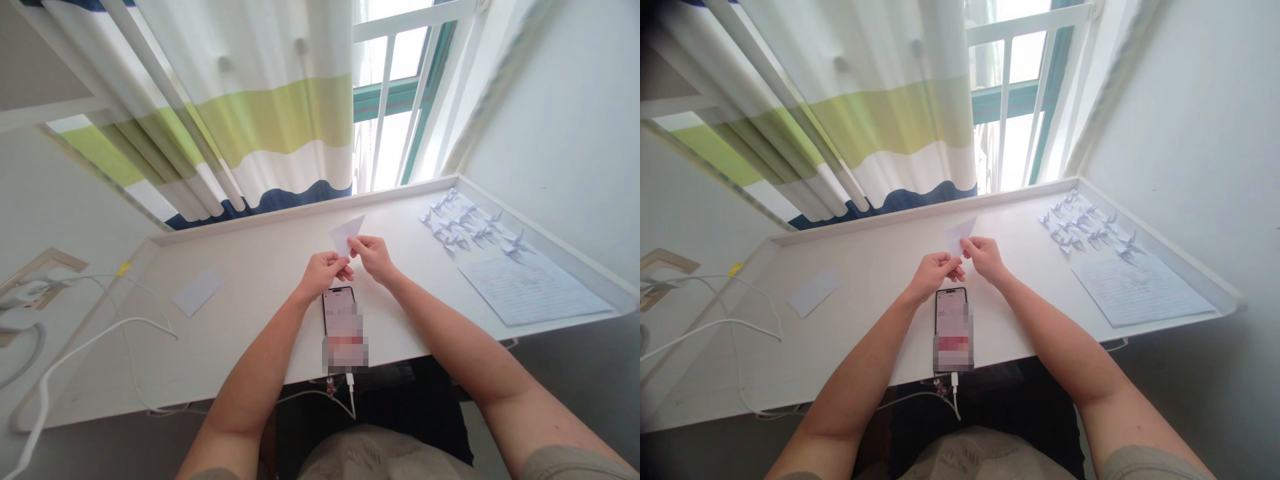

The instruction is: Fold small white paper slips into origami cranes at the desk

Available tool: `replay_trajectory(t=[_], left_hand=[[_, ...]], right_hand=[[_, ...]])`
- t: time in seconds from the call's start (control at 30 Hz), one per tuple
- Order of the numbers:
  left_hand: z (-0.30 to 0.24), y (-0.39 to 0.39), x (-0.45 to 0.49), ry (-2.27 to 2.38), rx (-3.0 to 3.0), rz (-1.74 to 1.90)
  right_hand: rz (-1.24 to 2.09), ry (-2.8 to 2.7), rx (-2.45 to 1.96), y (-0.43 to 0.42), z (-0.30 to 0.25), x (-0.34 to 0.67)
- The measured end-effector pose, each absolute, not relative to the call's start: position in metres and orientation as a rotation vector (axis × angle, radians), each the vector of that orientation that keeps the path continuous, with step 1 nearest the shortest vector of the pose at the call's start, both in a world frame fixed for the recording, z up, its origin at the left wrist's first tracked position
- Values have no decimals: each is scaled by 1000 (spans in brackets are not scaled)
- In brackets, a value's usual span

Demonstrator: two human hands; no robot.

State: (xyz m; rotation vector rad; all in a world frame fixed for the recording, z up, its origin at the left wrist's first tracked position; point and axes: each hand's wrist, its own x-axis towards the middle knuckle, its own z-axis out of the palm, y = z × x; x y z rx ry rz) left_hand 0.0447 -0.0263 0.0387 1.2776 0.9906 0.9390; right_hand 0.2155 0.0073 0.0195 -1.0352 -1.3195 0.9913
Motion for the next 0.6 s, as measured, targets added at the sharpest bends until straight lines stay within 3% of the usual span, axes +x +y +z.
replay_trajectory(t=[0.2,0.43,0.6], left_hand=[[35,-24,39,1073,1295,966],[25,-18,43,1097,1259,1256],[20,-16,40,1170,1304,1408]], right_hand=[[863,-1102,-1099,20,22,237],[1242,-1509,-900,-1,28,214],[1208,-1545,-946,-5,29,212]])
